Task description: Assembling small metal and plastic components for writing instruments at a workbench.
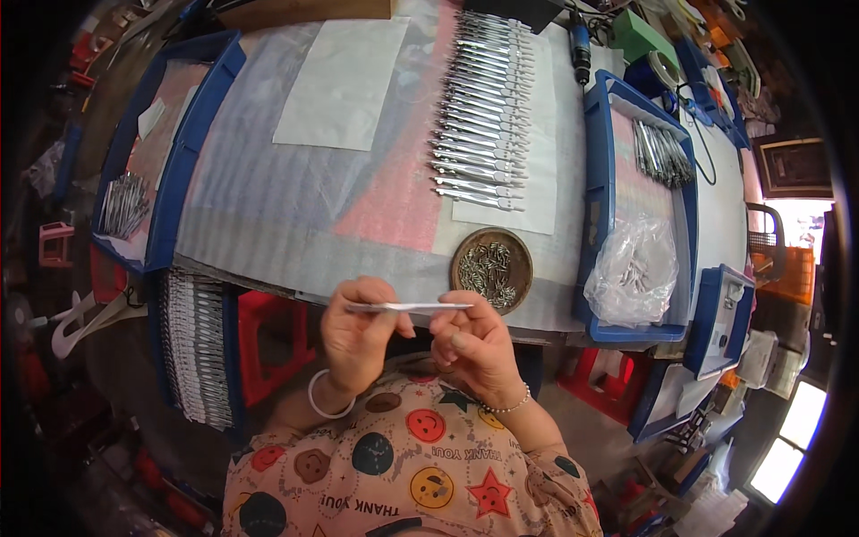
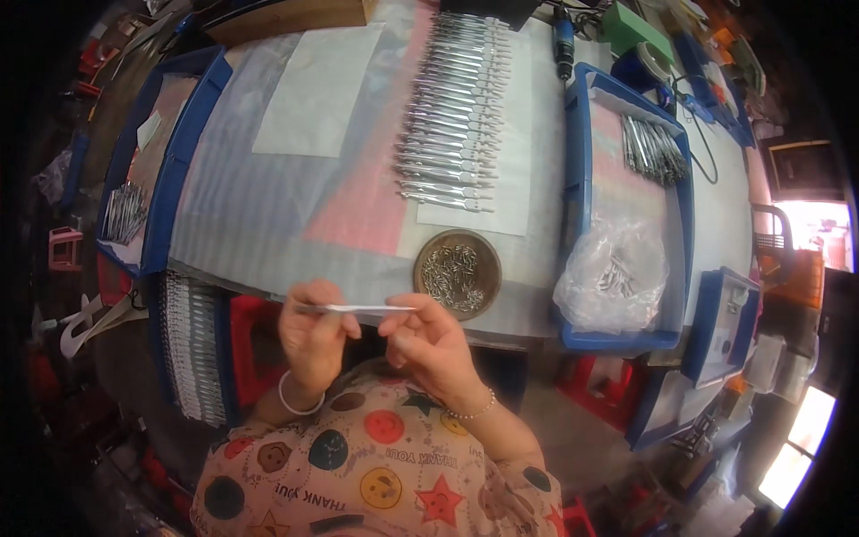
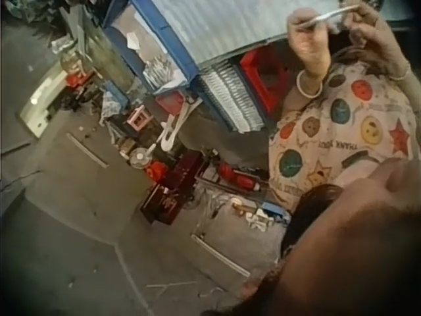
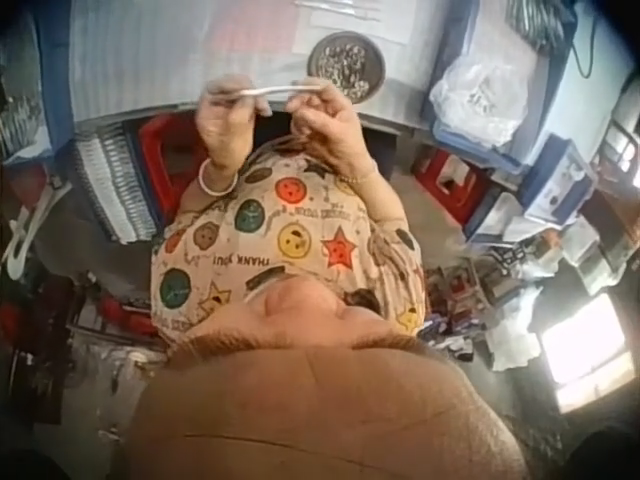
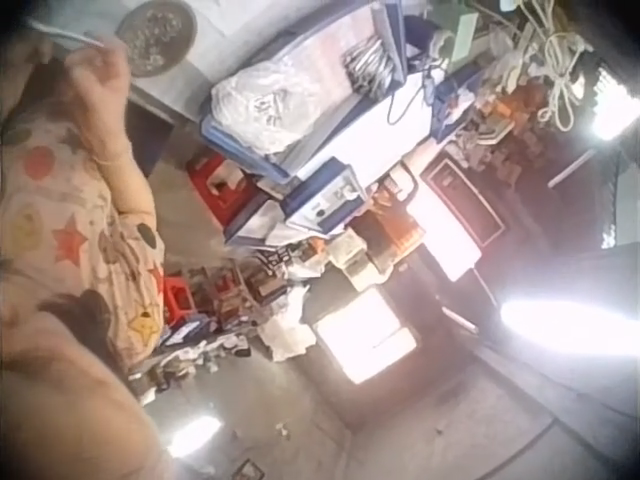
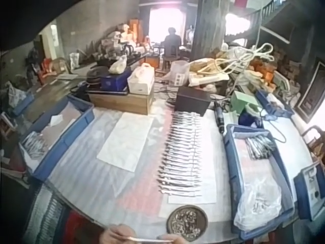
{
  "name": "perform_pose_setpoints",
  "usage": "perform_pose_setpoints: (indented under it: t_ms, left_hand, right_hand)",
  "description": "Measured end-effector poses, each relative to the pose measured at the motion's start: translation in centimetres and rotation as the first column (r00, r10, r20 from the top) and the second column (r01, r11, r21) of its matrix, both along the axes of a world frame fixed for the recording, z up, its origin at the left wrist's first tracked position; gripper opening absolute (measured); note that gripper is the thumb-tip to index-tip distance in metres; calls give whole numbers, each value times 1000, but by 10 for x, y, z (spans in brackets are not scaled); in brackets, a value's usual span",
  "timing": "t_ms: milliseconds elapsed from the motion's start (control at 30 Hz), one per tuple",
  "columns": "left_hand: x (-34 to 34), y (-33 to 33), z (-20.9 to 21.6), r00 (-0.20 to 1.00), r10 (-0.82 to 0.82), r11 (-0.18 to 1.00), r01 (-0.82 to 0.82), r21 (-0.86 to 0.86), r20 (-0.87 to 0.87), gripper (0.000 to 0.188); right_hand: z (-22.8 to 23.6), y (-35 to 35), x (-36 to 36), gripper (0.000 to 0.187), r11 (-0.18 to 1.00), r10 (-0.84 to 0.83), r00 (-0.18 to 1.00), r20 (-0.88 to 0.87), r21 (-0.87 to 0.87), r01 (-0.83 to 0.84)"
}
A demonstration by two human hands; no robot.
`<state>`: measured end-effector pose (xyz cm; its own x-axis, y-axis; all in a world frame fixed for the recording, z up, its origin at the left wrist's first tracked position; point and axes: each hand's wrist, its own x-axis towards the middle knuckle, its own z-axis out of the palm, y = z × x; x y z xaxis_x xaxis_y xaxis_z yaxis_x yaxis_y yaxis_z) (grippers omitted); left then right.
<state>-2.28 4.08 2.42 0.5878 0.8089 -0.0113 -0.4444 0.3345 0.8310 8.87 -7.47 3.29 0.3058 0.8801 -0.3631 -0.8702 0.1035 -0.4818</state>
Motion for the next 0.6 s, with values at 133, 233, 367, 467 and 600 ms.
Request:
perform_pose_setpoints:
  t_ms: [133,233,367,467,600]
  left_hand:
    - [-14,-15,-11,988,-154,988,154,-7,-17,18]
    - [-22,-18,-12,965,-245,966,251,59,-97,16]
    - [-27,-14,-8,854,-435,894,448,-22,-286,14]
    - [-25,-14,-1,791,-516,855,494,-155,-329,12]
    - [-25,-13,-1,729,-616,787,549,-282,-300,14]
  right_hand:
    - [-6,-5,1,23,997,-61,998,10,58,60]
    - [-5,-5,1,18,994,-107,988,114,42,103]
    - [-6,-9,4,11,988,-18,934,358,-139,73]
    - [9,-3,2,8,979,101,940,326,-200,-36]
    - [0,-6,-1,9,971,154,879,451,-234,-50]
